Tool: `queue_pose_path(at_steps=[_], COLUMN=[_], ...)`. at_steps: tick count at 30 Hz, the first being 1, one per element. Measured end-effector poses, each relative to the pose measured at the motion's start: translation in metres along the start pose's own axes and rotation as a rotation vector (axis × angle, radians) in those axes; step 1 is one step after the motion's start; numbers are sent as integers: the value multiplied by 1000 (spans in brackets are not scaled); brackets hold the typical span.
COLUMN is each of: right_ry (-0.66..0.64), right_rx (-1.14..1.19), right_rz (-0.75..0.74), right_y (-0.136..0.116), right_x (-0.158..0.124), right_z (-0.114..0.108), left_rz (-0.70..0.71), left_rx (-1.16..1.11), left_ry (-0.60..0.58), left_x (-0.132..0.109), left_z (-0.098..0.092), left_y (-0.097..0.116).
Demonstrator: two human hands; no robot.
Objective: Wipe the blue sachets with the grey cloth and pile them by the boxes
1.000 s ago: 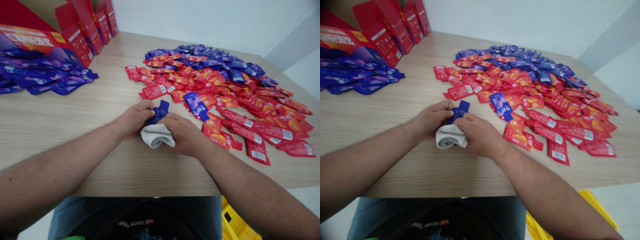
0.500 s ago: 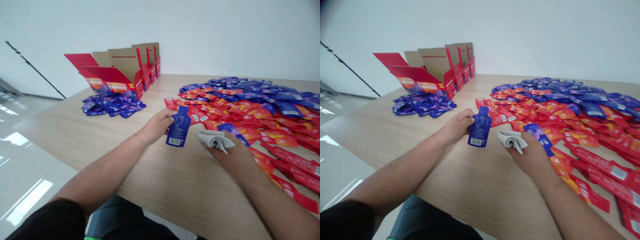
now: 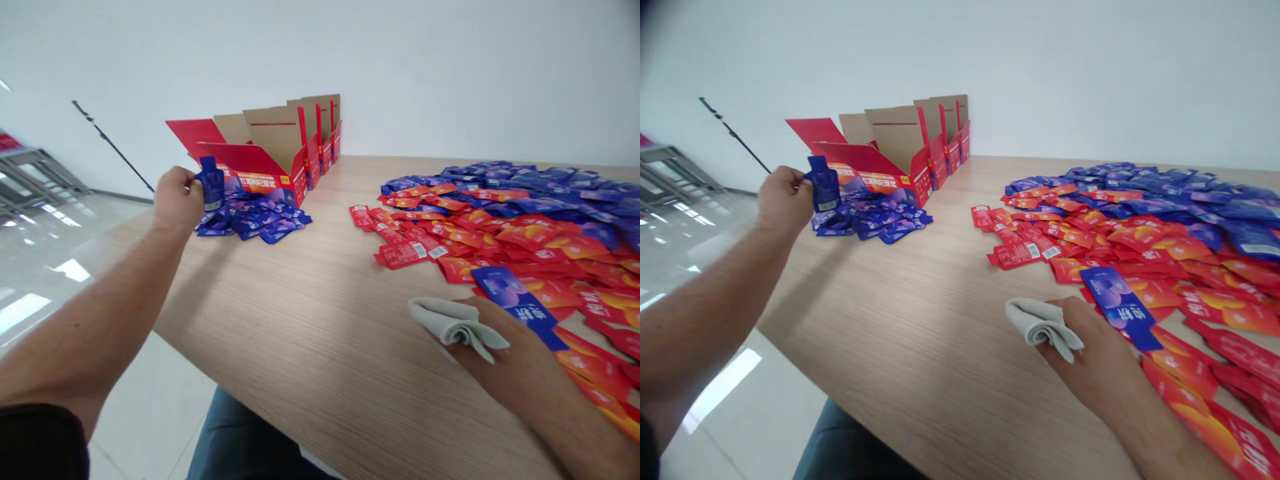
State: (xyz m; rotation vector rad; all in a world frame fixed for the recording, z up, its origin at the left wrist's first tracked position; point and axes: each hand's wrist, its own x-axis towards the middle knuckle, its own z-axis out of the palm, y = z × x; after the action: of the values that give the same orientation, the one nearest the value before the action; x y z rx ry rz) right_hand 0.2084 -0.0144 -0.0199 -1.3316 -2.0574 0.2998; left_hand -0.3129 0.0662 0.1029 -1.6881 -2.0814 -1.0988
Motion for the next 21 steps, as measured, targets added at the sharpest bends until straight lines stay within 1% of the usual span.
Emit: queue_pose_path(at_steps=[2,4,5,7,9,10,13,16,18,21], right_ry=[-17,-49,-66,-86,-98,-101,-81,-65,-80,-93], right_rx=[14,33,40,43,47,50,51,60,71,82], right_rz=[-11,-33,-46,-65,-80,-86,-92,-90,-86,-86], right_y=[0,-2,-2,-2,-2,-1,0,-1,-3,-6], right_x=[1,2,3,4,4,4,3,4,6,7], right_z=[0,0,0,-1,-1,0,0,-2,-3,-4], left_rz=[-49,-108,-132,-164,-160,-144,-99,-85,-85,-90], left_rx=[31,63,80,109,80,44,-64,-102,-119,-143], left_ry=[45,64,48,-39,-110,-120,-109,-165,-195,-174], left_x=[14,29,36,49,58,60,64,64,62,53], left_z=[2,6,10,17,28,36,63,87,93,90], left_y=[-17,-29,-32,-33,-31,-29,-25,-25,-25,-21])
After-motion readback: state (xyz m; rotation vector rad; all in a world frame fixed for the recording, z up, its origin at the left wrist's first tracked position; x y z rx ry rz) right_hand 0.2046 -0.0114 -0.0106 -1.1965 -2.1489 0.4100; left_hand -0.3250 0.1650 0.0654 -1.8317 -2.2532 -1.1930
